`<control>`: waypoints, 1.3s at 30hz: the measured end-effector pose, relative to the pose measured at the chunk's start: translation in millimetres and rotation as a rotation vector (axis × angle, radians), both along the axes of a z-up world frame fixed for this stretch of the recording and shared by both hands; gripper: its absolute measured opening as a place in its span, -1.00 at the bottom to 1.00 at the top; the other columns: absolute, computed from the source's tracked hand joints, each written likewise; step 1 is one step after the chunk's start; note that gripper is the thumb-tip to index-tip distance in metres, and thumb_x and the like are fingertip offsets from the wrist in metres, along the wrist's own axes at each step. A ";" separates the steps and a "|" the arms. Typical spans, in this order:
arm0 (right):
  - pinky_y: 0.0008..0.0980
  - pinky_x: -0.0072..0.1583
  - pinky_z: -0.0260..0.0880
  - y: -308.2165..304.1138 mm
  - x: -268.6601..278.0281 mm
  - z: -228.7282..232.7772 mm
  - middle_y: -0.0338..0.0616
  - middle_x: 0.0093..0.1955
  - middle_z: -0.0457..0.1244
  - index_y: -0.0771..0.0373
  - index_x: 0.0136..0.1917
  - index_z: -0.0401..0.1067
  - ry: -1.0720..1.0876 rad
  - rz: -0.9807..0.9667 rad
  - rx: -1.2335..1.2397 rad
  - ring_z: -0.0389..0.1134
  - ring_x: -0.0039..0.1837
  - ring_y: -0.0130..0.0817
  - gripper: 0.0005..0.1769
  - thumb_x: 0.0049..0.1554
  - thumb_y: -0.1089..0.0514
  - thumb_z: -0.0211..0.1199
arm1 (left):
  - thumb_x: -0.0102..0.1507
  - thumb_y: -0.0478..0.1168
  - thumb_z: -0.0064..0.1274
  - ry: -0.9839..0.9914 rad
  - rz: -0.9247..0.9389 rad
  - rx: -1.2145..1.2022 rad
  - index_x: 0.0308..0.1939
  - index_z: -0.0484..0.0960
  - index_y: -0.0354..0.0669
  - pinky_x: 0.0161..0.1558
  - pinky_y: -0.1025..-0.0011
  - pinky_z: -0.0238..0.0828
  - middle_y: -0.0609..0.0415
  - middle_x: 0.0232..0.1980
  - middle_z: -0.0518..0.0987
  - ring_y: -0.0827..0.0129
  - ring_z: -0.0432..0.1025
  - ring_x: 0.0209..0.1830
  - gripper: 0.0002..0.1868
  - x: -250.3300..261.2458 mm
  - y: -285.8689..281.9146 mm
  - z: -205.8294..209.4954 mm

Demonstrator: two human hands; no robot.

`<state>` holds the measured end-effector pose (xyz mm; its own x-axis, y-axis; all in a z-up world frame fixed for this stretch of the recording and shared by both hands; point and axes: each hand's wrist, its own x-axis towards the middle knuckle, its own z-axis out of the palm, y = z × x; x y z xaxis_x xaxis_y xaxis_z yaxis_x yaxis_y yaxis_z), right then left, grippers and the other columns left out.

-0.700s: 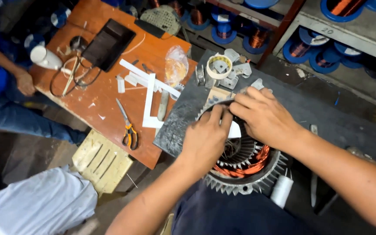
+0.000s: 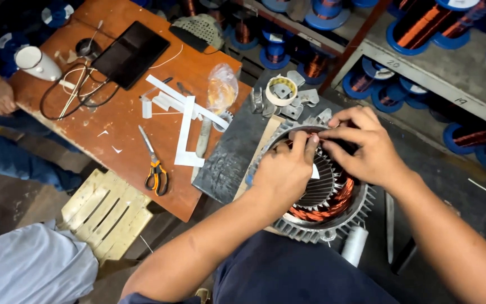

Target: Repair an electric motor by inserting insulation strips into the stator slots

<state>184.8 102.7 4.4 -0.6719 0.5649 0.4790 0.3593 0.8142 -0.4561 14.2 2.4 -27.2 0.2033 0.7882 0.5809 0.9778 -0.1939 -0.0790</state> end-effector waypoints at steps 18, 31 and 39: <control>0.14 0.14 0.36 2.6 -7.5 0.8 0.00 0.23 0.27 0.14 -0.12 0.47 -0.180 -0.014 -0.225 0.35 0.16 0.24 -0.86 0.01 0.22 0.35 | 0.08 -0.26 -0.02 0.056 -0.118 -0.095 -0.06 0.66 -0.36 -0.61 0.35 0.39 -0.11 -0.07 0.50 0.21 0.47 -0.50 -0.61 -5.0 5.2 4.3; -0.17 0.36 0.40 -12.3 -10.8 20.1 0.15 0.30 0.30 0.36 0.09 0.46 0.006 -0.089 -0.414 0.41 0.30 -0.05 -0.73 0.18 0.21 0.09 | 0.38 -0.22 -0.16 -1.093 -0.292 -0.251 -0.05 0.61 -0.28 -0.04 0.34 0.46 -0.10 -0.10 0.58 0.18 0.52 -0.12 -0.74 -117.7 -5.3 14.1; -0.25 0.26 0.49 -23.8 -14.4 26.5 0.21 0.16 0.36 0.42 0.08 0.41 -0.177 -0.403 -0.459 0.48 0.20 -0.03 -0.70 0.08 0.24 0.14 | 0.39 -0.13 -0.13 -1.527 -0.517 -0.231 -0.14 0.67 -0.21 -0.24 0.41 0.46 -0.07 -0.21 0.52 0.26 0.47 -0.39 -0.71 -97.5 9.5 -40.6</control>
<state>170.4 78.9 30.9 -0.4105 0.9114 0.0297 0.6984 0.3351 -0.6323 -83.4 11.9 -67.8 -0.1631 0.9166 0.3651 -0.0537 -0.3777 0.9244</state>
